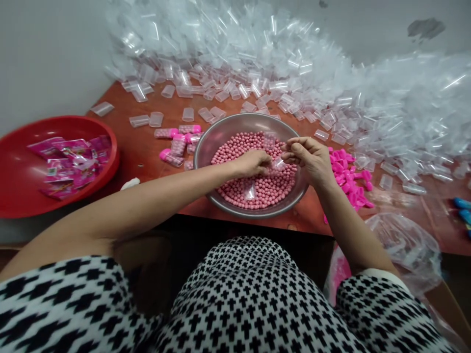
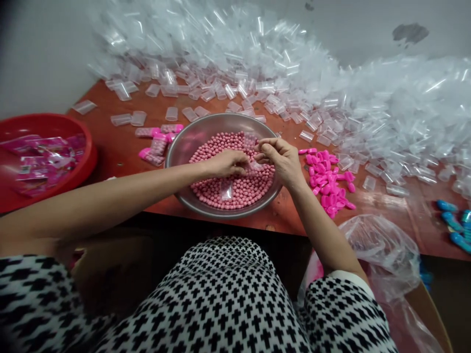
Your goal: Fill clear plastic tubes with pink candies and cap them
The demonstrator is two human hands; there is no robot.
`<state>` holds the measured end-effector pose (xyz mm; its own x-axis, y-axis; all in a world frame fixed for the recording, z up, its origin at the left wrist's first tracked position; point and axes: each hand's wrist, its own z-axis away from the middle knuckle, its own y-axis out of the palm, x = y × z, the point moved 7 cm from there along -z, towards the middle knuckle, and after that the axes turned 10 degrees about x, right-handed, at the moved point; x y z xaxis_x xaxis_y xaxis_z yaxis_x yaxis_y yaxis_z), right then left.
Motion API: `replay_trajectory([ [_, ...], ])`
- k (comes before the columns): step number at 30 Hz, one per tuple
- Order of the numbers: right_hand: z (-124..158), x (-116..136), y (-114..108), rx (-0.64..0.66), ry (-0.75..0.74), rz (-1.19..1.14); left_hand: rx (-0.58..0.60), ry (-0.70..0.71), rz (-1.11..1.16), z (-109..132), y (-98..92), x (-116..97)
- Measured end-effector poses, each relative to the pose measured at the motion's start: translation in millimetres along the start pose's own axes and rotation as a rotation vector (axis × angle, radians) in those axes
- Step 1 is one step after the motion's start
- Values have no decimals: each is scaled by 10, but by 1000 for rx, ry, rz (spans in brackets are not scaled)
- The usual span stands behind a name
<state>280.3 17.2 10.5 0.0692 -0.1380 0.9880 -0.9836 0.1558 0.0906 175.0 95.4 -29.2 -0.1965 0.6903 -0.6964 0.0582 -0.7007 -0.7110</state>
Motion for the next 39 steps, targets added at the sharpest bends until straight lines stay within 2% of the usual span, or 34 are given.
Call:
replay_trajectory([
  [4, 8, -9, -27, -36, 1, -10, 0, 30, 555, 122, -40, 26],
  [6, 8, -13, -27, -38, 5, -17, -20, 41, 611, 223, -132, 54],
  [8, 3, -12, -21, -31, -3, -26, -54, 0, 426, 333, -275, 131],
  [11, -6, -13, -21, -35, -9, -23, -49, -99, -114, 426, -430, 221],
  [13, -7, -17, -29, -53, -3, -12, 34, -142, -396, 380, -371, 213],
  [16, 7, -7, -44, -83, -15, -1, 137, -144, -490, 156, -100, 72],
  [19, 32, 12, -61, -106, -44, 10, 85, -108, -329, -110, 121, -127],
  [22, 45, 15, -58, -90, -61, 19, -4, -73, 9, -204, 145, -182],
  [26, 46, 7, -60, -90, -44, 22, -100, -32, 710, 6, 8, -51],
  [28, 44, 16, -59, -95, -44, 16, -124, -40, 952, 155, -26, -1],
  [31, 38, 25, -45, -85, -57, 4, -170, -35, 1076, 319, -57, -21],
  [36, 50, 6, -15, -48, -46, 28, -232, 75, 1127, 423, -101, -164],
  [39, 86, 134, 41, 8, -109, 120, -250, 78, 1134, 472, -106, -169],
])
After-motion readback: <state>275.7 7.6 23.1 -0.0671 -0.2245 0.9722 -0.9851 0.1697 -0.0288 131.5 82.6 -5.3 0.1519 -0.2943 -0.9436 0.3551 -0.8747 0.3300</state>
